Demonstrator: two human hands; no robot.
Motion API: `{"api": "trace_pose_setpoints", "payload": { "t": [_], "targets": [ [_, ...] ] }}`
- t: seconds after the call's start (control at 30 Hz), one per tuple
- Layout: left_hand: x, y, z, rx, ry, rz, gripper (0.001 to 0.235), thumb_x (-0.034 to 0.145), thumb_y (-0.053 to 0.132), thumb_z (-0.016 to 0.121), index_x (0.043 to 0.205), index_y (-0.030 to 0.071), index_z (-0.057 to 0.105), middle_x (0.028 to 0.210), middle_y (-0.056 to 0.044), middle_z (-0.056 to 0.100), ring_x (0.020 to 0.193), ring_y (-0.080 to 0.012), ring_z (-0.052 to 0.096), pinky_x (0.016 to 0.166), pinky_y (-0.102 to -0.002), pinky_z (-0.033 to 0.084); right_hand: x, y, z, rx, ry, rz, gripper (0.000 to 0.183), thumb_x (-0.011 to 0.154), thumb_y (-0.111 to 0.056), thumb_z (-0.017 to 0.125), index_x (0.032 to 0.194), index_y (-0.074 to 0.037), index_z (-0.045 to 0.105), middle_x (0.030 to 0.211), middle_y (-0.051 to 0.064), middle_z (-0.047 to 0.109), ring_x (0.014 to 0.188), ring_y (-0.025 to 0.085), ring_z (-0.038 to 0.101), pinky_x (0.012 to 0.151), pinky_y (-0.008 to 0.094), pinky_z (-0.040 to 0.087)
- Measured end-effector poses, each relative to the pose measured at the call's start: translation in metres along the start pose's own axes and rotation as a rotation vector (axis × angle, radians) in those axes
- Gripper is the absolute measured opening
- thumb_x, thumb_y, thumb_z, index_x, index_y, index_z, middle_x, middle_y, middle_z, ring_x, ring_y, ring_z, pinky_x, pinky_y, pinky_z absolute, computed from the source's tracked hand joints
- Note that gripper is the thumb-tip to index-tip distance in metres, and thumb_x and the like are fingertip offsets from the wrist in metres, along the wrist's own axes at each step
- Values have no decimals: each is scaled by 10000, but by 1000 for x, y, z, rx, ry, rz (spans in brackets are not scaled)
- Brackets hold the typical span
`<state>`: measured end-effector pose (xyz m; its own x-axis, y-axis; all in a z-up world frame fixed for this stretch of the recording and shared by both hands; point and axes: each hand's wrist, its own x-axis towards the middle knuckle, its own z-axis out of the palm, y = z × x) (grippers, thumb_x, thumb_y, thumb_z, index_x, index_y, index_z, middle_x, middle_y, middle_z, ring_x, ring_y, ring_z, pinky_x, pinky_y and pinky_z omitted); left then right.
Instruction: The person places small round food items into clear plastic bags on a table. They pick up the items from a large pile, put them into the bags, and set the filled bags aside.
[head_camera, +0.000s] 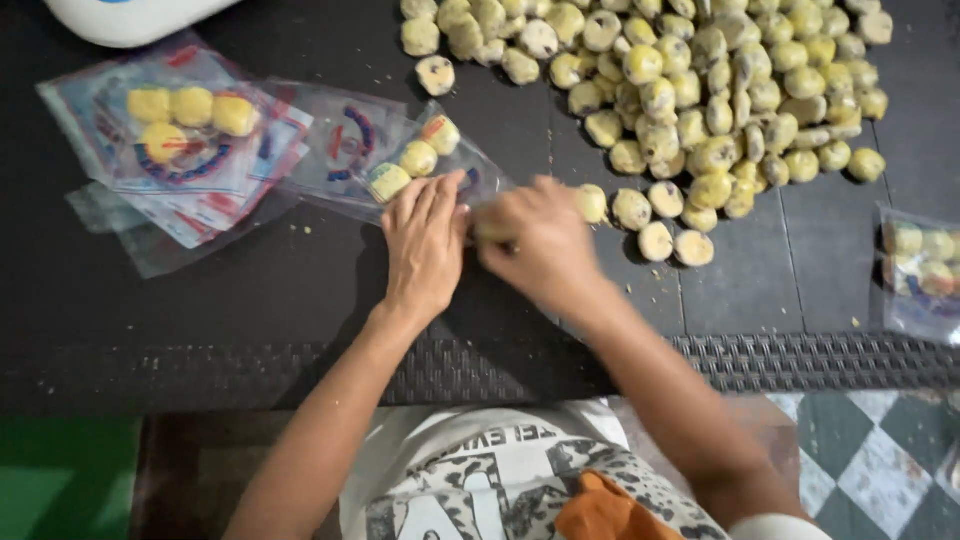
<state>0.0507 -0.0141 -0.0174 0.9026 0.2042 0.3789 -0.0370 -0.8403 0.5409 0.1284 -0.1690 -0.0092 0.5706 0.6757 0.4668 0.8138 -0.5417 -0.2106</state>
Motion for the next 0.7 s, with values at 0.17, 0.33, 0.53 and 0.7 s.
{"api": "trace_pose_setpoints", "payload": {
  "t": [0.17, 0.33, 0.53, 0.7],
  "targets": [
    [-4, -5, 6, 64, 70, 37, 324, 1036, 188, 437, 1347, 133, 507, 1240, -68, 593, 1216, -249, 486, 955, -427, 390, 2, -18, -7, 118, 29, -60, 339, 742, -191, 719, 1072, -166, 646, 1076, 50, 682, 937, 268, 591, 734, 391, 434],
    [0, 0, 12, 158, 57, 63, 417, 961, 228, 550, 1370, 172, 490, 1249, -33, 567, 1229, -229, 456, 952, -459, 371, -33, 50, -51, -273, -11, 49, 431, 765, -269, 747, 1171, -155, 657, 1076, 74, 659, 996, 299, 562, 767, 399, 402],
    [-5, -6, 12, 152, 72, 63, 402, 955, 127, 496, 1354, 179, 480, 1195, -37, 574, 1203, -221, 476, 955, -452, 359, -43, 53, -37, -125, 1, 84, 413, 762, -322, 797, 1112, -134, 683, 981, 66, 635, 973, 296, 535, 824, 410, 386],
    [-3, 3, 5, 81, 63, 51, 348, 1008, 212, 453, 1353, 189, 489, 1195, -26, 590, 1208, -210, 486, 962, -444, 346, -19, -3, -17, -8, 44, 45, 366, 715, -395, 810, 895, -142, 616, 783, 42, 585, 827, 264, 554, 732, 399, 432]
  ]
}}
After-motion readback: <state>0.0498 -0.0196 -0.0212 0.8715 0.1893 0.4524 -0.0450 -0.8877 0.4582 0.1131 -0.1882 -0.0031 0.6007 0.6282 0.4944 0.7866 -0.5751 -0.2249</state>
